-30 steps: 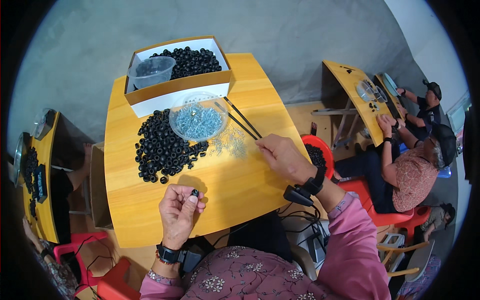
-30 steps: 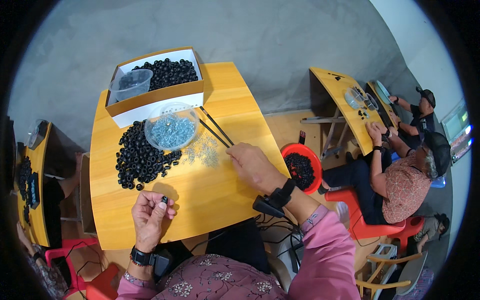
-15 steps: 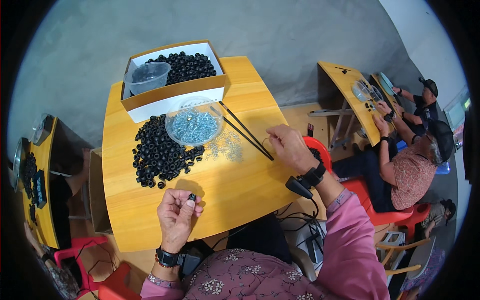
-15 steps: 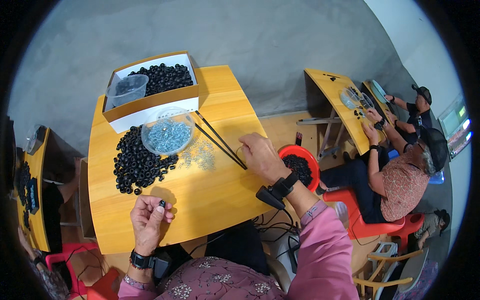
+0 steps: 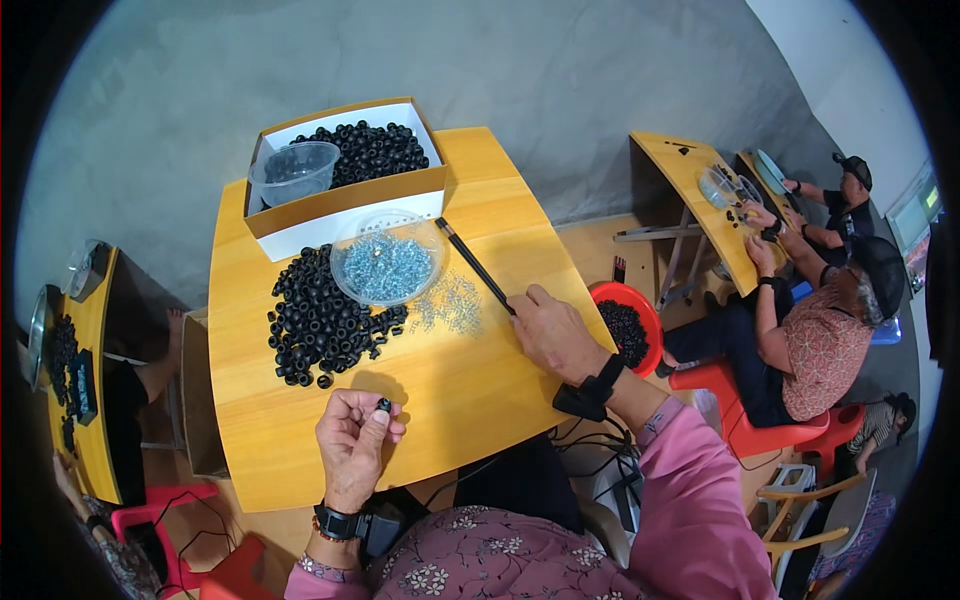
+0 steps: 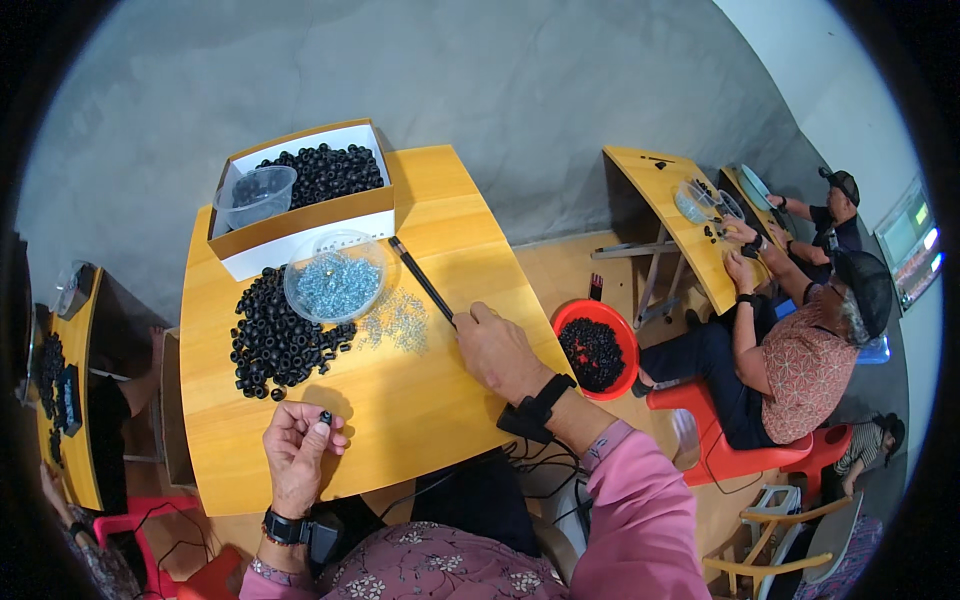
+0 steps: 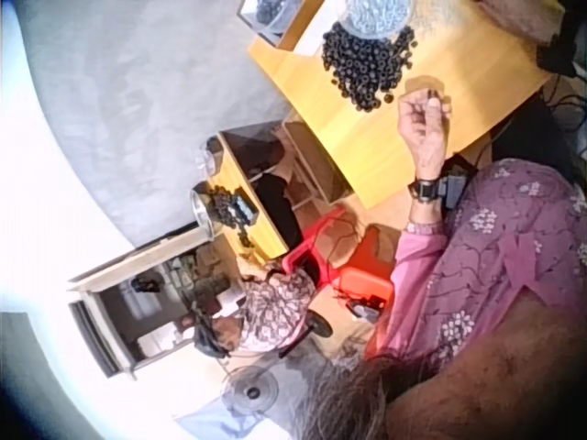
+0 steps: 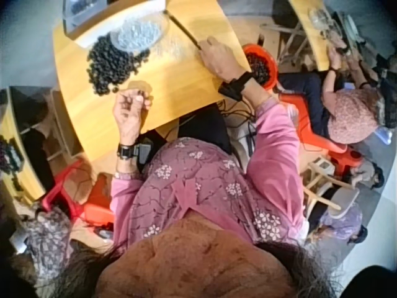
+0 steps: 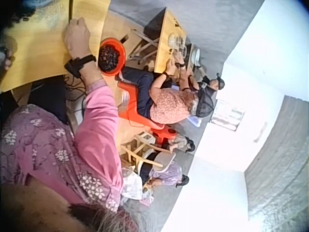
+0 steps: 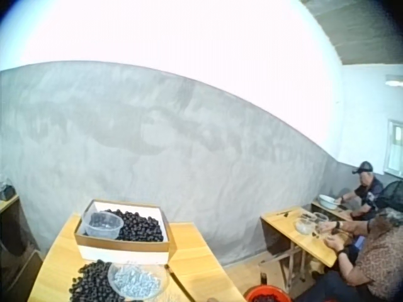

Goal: Insert small silver pins into black plastic circular components.

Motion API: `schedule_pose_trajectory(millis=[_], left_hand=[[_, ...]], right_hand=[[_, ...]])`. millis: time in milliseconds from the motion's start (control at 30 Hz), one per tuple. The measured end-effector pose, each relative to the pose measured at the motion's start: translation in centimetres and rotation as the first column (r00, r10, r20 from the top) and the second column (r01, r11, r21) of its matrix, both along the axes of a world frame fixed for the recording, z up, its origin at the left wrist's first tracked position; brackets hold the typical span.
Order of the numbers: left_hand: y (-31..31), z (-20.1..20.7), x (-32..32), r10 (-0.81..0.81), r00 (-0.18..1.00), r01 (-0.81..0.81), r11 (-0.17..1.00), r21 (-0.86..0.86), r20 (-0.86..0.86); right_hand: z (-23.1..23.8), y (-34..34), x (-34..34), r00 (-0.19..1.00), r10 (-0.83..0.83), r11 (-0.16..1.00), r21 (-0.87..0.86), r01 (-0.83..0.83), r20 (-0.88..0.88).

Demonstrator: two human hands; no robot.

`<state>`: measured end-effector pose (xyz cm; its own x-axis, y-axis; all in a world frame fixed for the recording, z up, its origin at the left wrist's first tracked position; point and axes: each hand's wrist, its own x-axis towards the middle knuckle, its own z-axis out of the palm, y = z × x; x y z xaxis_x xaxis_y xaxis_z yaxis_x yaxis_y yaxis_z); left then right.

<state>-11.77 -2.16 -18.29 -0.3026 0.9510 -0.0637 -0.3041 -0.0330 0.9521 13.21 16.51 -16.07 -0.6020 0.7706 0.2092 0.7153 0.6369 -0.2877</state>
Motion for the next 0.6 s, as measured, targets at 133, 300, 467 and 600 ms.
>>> schedule_pose_trajectory(millis=[133,300,467,600], left_hand=[[0.05,-0.29,0.03,0.003,0.999,-0.004,1.000,0.027,0.054],[0.03,-0.45,-0.07,0.001,0.997,-0.003,1.000,0.031,0.072],[0.04,-0.05,-0.02,0.009,1.000,-0.009,1.000,0.000,0.013],[-0.04,0.00,0.12,0.022,1.000,-0.022,1.000,0.001,0.006]], right_hand=[[0.43,0.16,-0.21,0.998,-0.018,0.999,-0.036,0.020,0.064],[0.41,0.10,-0.31,1.000,-0.005,0.998,-0.061,0.006,0.015],[0.10,0.29,-0.58,1.000,0.000,0.998,-0.065,-0.001,-0.018],[0.54,-0.08,-0.06,0.994,0.028,0.999,-0.018,-0.031,-0.103]])
